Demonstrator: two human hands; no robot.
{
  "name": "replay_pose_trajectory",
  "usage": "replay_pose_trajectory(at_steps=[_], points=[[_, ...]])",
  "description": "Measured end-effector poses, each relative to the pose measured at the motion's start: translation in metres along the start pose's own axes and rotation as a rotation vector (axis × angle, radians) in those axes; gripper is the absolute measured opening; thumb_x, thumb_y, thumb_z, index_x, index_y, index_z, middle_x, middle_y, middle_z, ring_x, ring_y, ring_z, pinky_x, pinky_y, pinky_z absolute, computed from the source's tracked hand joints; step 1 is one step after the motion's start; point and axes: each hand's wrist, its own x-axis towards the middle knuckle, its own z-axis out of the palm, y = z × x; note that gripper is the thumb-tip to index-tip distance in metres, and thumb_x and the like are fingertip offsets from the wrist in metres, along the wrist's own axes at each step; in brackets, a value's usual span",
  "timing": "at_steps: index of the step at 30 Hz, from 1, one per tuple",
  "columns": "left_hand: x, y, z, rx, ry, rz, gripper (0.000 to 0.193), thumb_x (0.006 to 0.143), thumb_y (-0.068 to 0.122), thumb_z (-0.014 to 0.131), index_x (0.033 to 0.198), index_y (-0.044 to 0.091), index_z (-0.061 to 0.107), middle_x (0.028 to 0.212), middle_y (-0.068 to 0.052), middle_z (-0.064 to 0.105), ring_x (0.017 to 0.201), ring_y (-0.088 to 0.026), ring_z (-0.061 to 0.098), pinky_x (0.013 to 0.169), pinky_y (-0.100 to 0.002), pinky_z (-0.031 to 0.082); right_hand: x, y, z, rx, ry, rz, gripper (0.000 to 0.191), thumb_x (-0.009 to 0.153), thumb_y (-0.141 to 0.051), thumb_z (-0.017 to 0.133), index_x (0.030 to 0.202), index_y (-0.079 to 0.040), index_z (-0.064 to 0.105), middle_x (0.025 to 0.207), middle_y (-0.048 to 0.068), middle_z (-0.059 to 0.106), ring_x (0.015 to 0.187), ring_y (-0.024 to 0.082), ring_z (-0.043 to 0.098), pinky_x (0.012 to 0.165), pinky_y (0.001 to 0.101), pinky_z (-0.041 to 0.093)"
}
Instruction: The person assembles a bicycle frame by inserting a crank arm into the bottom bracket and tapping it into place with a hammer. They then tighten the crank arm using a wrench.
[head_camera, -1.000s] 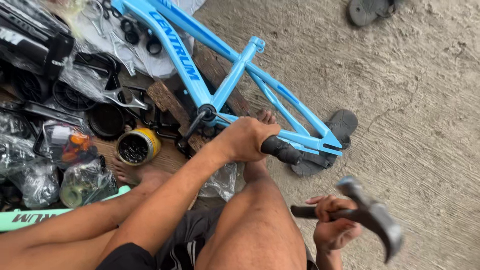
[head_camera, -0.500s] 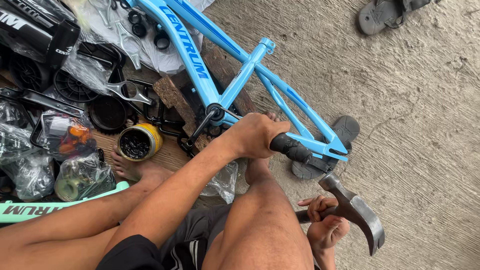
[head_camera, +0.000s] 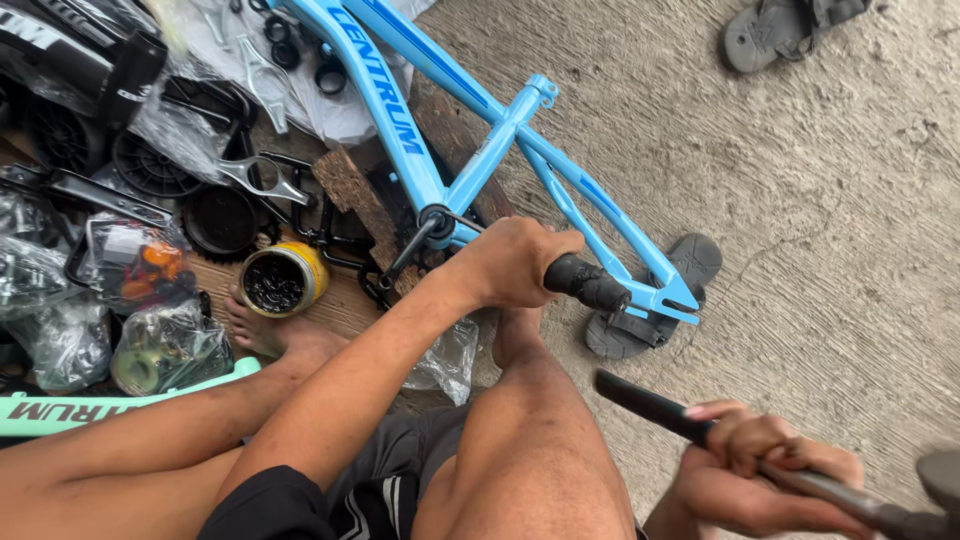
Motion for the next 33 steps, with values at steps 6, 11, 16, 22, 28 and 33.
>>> replay_pose_trajectory(at_steps=[6,11,16,22,28,33], points=[[0.006,-0.002,0.001,-0.002,0.027,0.009,0.022,0.076,0.016,0.074,0.087,0.011,0.056,0.070,-0.014,0.067,0.073,-0.041,0.069,0.063,-0.052,0.053,0.013,0.017,0.020,-0.737,-0.325,-0.017,0.067,0.111,-0.059,0.039,0.075,-0.003,0.053,0.065,0.009,0.049,0.054,0.015,0.054,0.048,0.0412,0.057],[0.004,0.000,0.005,-0.003,0.037,0.025,0.023,0.077,0.019,0.076,0.086,0.011,0.057,0.068,-0.015,0.067,0.069,-0.041,0.068,0.060,-0.051,0.053,0.026,-0.021,-0.001,-0.405,0.179,0.063,0.069,0.105,-0.073,0.025,0.096,-0.006,0.040,0.056,0.000,0.027,0.041,0.009,0.026,0.047,0.0412,0.048],[0.004,0.002,0.005,0.027,0.031,-0.003,0.023,0.079,0.018,0.075,0.086,0.009,0.055,0.064,-0.015,0.065,0.067,-0.041,0.068,0.059,-0.052,0.053,0.026,-0.026,-0.009,-0.476,0.175,0.056,0.068,0.112,-0.073,0.022,0.095,-0.009,0.035,0.056,0.002,0.030,0.044,0.010,0.029,0.058,0.0444,0.053],[0.005,-0.001,0.002,0.044,0.050,-0.007,0.021,0.079,0.017,0.073,0.087,0.010,0.056,0.069,-0.015,0.068,0.069,-0.042,0.068,0.060,-0.053,0.053,0.018,-0.004,0.008,-0.265,-0.075,0.118,0.058,0.107,-0.064,0.040,0.099,-0.007,0.042,0.055,0.000,0.034,0.042,0.007,0.036,0.052,0.0423,0.054],[0.005,-0.003,-0.003,0.019,0.035,-0.061,0.022,0.076,0.017,0.073,0.087,0.010,0.055,0.066,-0.016,0.066,0.070,-0.043,0.067,0.062,-0.053,0.053,0.008,0.013,-0.007,-0.296,-0.138,0.162,0.061,0.108,-0.067,0.039,0.097,-0.007,0.045,0.060,0.002,0.037,0.045,0.008,0.037,0.057,0.0428,0.056],[0.007,-0.001,-0.003,0.023,0.030,-0.075,0.022,0.077,0.016,0.073,0.088,0.009,0.056,0.065,-0.016,0.066,0.070,-0.043,0.067,0.062,-0.054,0.052,0.033,0.009,-0.061,-0.446,-0.013,0.046,0.064,0.106,-0.072,0.029,0.108,-0.009,0.043,0.050,-0.002,0.029,0.037,0.009,0.026,0.048,0.0443,0.051]])
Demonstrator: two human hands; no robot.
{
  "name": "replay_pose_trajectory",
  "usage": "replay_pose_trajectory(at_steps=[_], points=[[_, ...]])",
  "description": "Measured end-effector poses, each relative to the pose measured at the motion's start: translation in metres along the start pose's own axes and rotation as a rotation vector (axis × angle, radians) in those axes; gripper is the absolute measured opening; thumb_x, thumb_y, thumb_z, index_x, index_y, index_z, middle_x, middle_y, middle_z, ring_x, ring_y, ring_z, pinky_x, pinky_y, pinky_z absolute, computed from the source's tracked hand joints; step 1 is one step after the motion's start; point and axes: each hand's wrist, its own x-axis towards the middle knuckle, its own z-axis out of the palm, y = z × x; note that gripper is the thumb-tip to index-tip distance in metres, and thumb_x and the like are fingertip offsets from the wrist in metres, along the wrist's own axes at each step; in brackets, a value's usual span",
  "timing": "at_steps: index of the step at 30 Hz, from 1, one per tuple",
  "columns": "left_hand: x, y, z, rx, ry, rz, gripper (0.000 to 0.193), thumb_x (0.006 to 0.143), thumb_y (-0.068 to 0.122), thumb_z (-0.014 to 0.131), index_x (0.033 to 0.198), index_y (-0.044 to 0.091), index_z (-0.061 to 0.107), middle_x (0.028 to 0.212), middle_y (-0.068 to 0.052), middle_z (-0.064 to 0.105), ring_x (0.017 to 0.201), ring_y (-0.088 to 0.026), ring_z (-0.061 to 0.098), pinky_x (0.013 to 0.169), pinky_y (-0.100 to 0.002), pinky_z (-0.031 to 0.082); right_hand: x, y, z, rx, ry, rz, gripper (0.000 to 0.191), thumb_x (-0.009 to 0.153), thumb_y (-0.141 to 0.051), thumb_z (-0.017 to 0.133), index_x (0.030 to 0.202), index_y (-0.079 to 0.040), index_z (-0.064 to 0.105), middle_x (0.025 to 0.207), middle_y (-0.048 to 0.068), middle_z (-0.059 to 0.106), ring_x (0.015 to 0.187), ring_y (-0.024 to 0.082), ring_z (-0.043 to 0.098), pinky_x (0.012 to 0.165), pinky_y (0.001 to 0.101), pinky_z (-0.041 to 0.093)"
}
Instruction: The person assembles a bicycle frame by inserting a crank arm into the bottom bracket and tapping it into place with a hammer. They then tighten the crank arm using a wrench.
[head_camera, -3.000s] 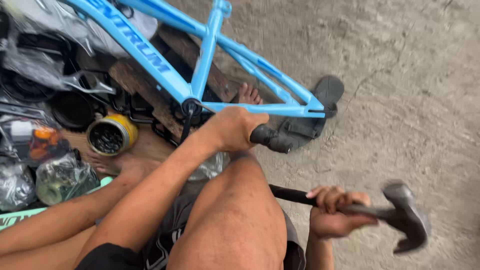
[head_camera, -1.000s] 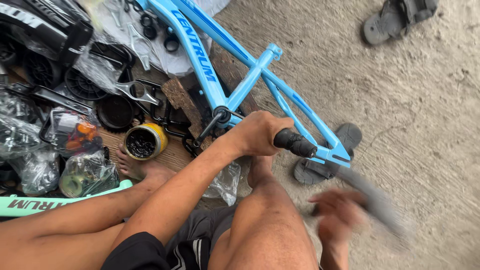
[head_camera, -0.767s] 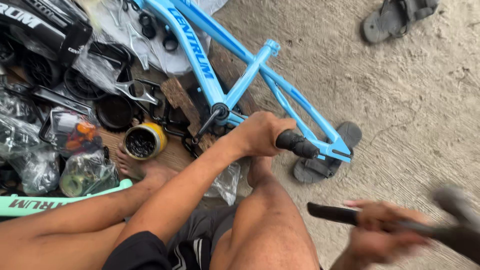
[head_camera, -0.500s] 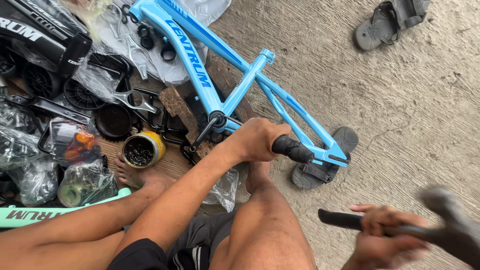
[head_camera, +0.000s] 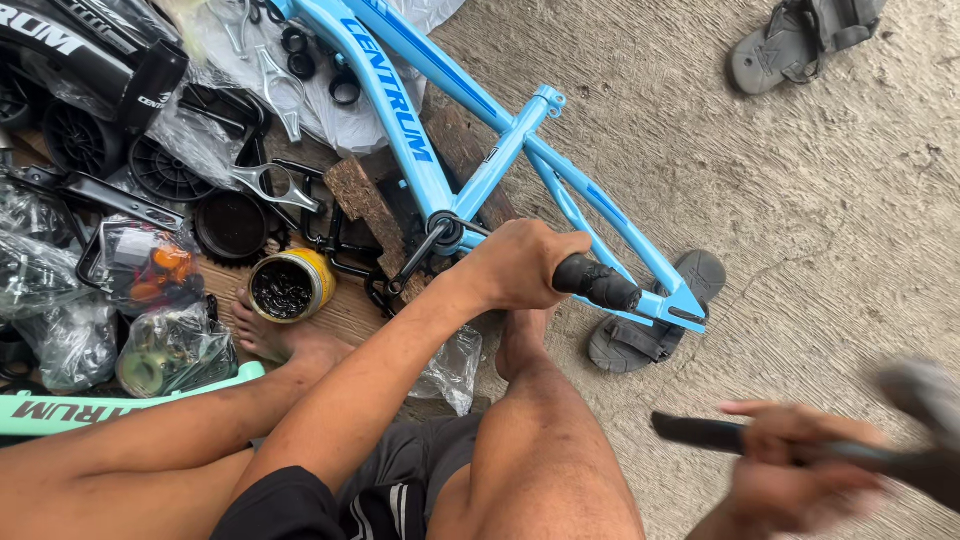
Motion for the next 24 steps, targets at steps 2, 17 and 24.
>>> replay_pose_trajectory(at_steps=[2,17,24], points=[[0.001,-0.001,0.000,-0.016,0.013,0.016,0.022,0.076,0.016,0.073,0.087,0.009,0.056,0.066,-0.016,0.066,0.070,-0.043,0.067,0.062,-0.053,0.053,0.012,-0.002,-0.019,0.115,0.094,-0.062,0.063,0.111,-0.070,0.030,0.090,-0.012,0.041,0.058,0.002,0.032,0.046,0.015,0.029,0.056,0.0466,0.050],[0.013,-0.001,0.001,-0.015,0.061,0.073,0.016,0.080,0.017,0.072,0.086,0.011,0.059,0.071,-0.018,0.067,0.073,-0.044,0.067,0.060,-0.053,0.053,0.014,-0.045,0.038,0.065,0.126,0.098,0.065,0.114,-0.067,0.030,0.088,-0.008,0.035,0.059,0.001,0.029,0.046,0.009,0.030,0.052,0.0419,0.050],[0.009,-0.004,0.006,0.023,0.065,0.041,0.018,0.081,0.017,0.072,0.088,0.010,0.057,0.068,-0.016,0.067,0.072,-0.041,0.069,0.063,-0.052,0.053,0.003,-0.036,0.055,0.146,-0.131,0.121,0.058,0.112,-0.059,0.040,0.096,-0.002,0.043,0.068,0.004,0.039,0.050,0.008,0.038,0.060,0.0393,0.056]])
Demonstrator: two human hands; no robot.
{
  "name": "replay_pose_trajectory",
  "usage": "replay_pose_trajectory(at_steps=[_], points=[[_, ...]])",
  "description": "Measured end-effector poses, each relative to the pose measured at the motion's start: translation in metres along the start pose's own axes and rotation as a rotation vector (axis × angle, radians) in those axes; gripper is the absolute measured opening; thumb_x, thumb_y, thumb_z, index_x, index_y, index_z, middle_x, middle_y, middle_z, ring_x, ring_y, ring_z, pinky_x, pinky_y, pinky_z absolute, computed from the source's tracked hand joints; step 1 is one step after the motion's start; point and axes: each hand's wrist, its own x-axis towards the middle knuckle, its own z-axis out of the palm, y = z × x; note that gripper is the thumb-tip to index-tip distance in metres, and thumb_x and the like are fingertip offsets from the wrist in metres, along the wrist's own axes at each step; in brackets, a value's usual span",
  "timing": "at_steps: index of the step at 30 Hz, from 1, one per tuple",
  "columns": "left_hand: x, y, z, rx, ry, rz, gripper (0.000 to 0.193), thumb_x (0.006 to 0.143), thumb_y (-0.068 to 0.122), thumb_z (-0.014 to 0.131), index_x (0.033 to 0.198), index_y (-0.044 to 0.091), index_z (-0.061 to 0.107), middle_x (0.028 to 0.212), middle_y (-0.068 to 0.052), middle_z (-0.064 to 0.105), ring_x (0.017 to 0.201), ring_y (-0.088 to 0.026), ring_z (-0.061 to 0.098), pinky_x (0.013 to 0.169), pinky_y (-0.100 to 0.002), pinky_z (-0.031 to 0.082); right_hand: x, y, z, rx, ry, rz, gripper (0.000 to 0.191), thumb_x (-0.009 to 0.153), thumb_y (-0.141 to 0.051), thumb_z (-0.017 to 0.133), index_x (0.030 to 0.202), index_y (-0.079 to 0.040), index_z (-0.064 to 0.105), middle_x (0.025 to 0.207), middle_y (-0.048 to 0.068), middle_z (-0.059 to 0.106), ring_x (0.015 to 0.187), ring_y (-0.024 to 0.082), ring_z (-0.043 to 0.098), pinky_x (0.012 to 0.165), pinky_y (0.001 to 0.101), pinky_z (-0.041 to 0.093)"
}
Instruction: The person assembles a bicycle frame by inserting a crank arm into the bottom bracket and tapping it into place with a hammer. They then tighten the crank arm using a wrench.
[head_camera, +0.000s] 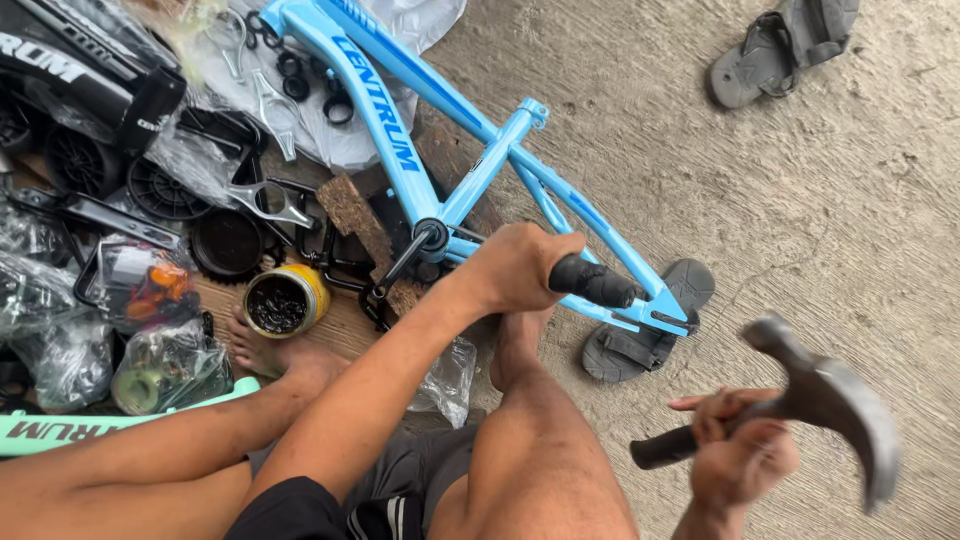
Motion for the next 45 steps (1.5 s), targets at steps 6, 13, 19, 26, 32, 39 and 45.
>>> replay_pose_trajectory(at_steps=[6,13,19,26,32,39,45], points=[[-0.003,-0.005,-0.019,-0.027,0.009,-0.019,0.019,0.081,0.017,0.073,0.088,0.009,0.058,0.069,-0.016,0.068,0.073,-0.040,0.070,0.063,-0.050,0.054,-0.007,0.013,0.010,-0.083,-0.066,0.062,0.059,0.112,-0.058,0.036,0.092,-0.003,0.045,0.062,0.002,0.038,0.052,0.008,0.040,0.065,0.0423,0.061],[-0.003,-0.003,-0.014,-0.026,0.012,-0.026,0.018,0.079,0.015,0.073,0.087,0.009,0.057,0.067,-0.014,0.068,0.071,-0.039,0.070,0.063,-0.050,0.054,0.000,0.010,0.013,-0.066,-0.073,0.035,0.060,0.112,-0.059,0.036,0.090,-0.003,0.044,0.061,0.002,0.037,0.051,0.008,0.039,0.065,0.0417,0.060],[-0.001,-0.005,-0.013,-0.038,-0.004,-0.036,0.020,0.079,0.016,0.073,0.086,0.009,0.056,0.065,-0.012,0.067,0.068,-0.037,0.071,0.062,-0.049,0.055,0.001,0.011,0.014,-0.080,-0.087,0.012,0.059,0.111,-0.057,0.037,0.089,-0.003,0.044,0.059,0.002,0.037,0.050,0.008,0.040,0.062,0.0413,0.061],[0.001,-0.003,-0.013,-0.029,-0.017,-0.052,0.019,0.079,0.016,0.073,0.085,0.009,0.056,0.064,-0.012,0.067,0.067,-0.037,0.071,0.062,-0.049,0.056,0.005,0.002,0.018,-0.095,-0.097,0.001,0.059,0.111,-0.058,0.036,0.089,-0.004,0.044,0.059,0.001,0.037,0.049,0.008,0.040,0.061,0.0408,0.060],[0.002,-0.004,-0.014,-0.025,-0.008,-0.055,0.018,0.079,0.016,0.073,0.084,0.008,0.057,0.064,-0.014,0.067,0.067,-0.038,0.070,0.062,-0.049,0.056,0.013,0.000,0.004,-0.094,-0.088,-0.054,0.058,0.110,-0.060,0.037,0.094,-0.005,0.047,0.058,0.000,0.037,0.044,0.008,0.038,0.053,0.0400,0.058],[0.006,-0.006,-0.017,-0.070,0.035,-0.026,0.017,0.079,0.013,0.071,0.082,0.007,0.055,0.064,-0.014,0.067,0.066,-0.037,0.071,0.060,-0.046,0.056,0.039,0.002,-0.075,-0.180,0.217,-0.242,0.062,0.114,-0.066,0.026,0.085,-0.012,0.031,0.059,0.002,0.027,0.048,0.014,0.029,0.057,0.0426,0.050],[0.005,-0.005,-0.021,-0.147,0.076,-0.008,0.017,0.078,0.014,0.072,0.084,0.008,0.058,0.068,-0.016,0.068,0.069,-0.038,0.071,0.059,-0.046,0.055,0.026,0.058,-0.025,-0.364,-0.196,-0.068,0.051,0.111,-0.050,0.046,0.085,-0.007,0.054,0.076,0.002,0.055,0.062,0.016,0.049,0.053,0.0310,0.039]])
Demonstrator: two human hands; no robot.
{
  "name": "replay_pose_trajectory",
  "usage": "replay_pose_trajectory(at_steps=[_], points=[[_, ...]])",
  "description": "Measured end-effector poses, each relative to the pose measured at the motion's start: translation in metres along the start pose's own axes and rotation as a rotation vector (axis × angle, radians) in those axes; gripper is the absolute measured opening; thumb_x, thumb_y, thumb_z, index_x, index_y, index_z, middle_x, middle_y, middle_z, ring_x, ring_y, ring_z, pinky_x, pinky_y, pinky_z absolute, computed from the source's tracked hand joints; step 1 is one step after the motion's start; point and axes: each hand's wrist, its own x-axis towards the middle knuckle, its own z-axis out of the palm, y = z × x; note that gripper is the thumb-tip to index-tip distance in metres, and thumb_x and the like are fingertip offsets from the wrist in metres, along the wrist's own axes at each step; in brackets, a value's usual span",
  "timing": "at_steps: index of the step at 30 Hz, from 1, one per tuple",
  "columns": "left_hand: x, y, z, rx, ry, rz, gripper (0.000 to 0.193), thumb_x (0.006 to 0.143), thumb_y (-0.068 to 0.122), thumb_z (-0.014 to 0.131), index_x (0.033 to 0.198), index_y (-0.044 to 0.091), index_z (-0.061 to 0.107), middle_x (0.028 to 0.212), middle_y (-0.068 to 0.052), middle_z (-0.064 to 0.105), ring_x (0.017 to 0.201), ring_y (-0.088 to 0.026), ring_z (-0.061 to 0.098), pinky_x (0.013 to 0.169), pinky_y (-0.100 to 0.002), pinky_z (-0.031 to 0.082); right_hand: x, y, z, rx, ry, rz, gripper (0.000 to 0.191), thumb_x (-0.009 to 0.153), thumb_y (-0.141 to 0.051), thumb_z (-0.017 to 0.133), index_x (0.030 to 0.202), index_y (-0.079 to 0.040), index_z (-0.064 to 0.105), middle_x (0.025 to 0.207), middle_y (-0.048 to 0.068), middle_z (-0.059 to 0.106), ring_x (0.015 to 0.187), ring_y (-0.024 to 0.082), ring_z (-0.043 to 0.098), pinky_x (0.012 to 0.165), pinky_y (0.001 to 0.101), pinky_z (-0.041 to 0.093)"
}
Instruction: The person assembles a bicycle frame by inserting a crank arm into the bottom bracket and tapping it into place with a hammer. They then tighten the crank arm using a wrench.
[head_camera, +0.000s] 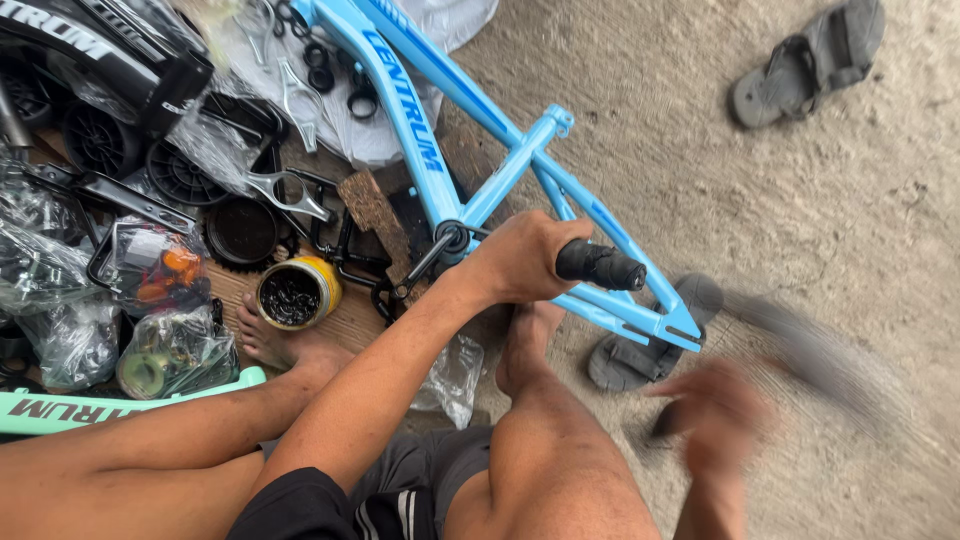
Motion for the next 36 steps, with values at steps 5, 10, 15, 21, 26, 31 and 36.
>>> replay_pose_trajectory(at_steps=[5,10,15,21,26,31,36], points=[[0.002,-0.001,0.007,0.076,0.022,-0.009,0.015,0.082,0.014,0.072,0.082,0.009,0.058,0.070,-0.019,0.066,0.075,-0.043,0.068,0.062,-0.051,0.053,0.005,-0.017,0.001,0.366,0.178,0.049,0.053,0.116,-0.056,0.037,0.093,-0.009,0.049,0.065,-0.001,0.041,0.054,0.009,0.039,0.060,0.0342,0.054],[0.003,0.000,0.016,0.072,-0.032,-0.005,0.017,0.077,0.016,0.073,0.086,0.009,0.060,0.068,-0.018,0.067,0.070,-0.043,0.068,0.060,-0.052,0.052,0.012,-0.032,-0.069,0.173,0.475,-0.026,0.066,0.119,-0.069,0.025,0.089,-0.009,0.031,0.059,0.005,0.024,0.047,0.017,0.024,0.061,0.0522,0.054],[0.001,-0.003,0.008,0.125,-0.026,-0.006,0.017,0.080,0.015,0.072,0.086,0.010,0.057,0.067,-0.016,0.067,0.072,-0.041,0.069,0.062,-0.051,0.054,0.002,-0.061,-0.041,0.178,0.418,0.021,0.066,0.110,-0.072,0.026,0.100,-0.007,0.034,0.059,0.004,0.027,0.047,0.013,0.028,0.057,0.0457,0.053],[0.001,-0.007,-0.005,0.147,-0.022,-0.056,0.020,0.078,0.015,0.073,0.088,0.008,0.057,0.067,-0.015,0.067,0.071,-0.040,0.070,0.063,-0.051,0.055,0.016,-0.107,0.005,0.154,0.289,0.087,0.071,0.112,-0.071,0.032,0.089,-0.003,0.038,0.057,0.007,0.035,0.044,0.011,0.035,0.056,0.0405,0.054],[-0.002,-0.004,-0.004,0.108,-0.018,-0.050,0.021,0.079,0.016,0.074,0.087,0.009,0.056,0.067,-0.015,0.067,0.071,-0.039,0.071,0.064,-0.050,0.055,0.024,-0.108,0.011,0.192,0.268,0.089,0.074,0.110,-0.072,0.032,0.088,-0.002,0.038,0.054,0.007,0.034,0.042,0.011,0.034,0.055,0.0409,0.053],[0.002,-0.004,0.000,0.093,-0.048,-0.064,0.019,0.078,0.015,0.072,0.088,0.008,0.057,0.065,-0.013,0.067,0.068,-0.036,0.072,0.064,-0.048,0.056,0.024,-0.109,0.014,0.214,0.239,0.093,0.073,0.109,-0.071,0.034,0.087,-0.002,0.039,0.053,0.007,0.033,0.043,0.011,0.034,0.054,0.0412,0.052],[0.004,-0.003,-0.002,0.078,-0.027,-0.057,0.020,0.079,0.016,0.073,0.088,0.008,0.057,0.064,-0.014,0.067,0.068,-0.036,0.071,0.063,-0.048,0.056,0.025,-0.107,0.018,0.257,0.196,0.086,0.071,0.110,-0.069,0.037,0.089,-0.001,0.041,0.055,0.006,0.034,0.044,0.011,0.035,0.055,0.0413,0.054]])
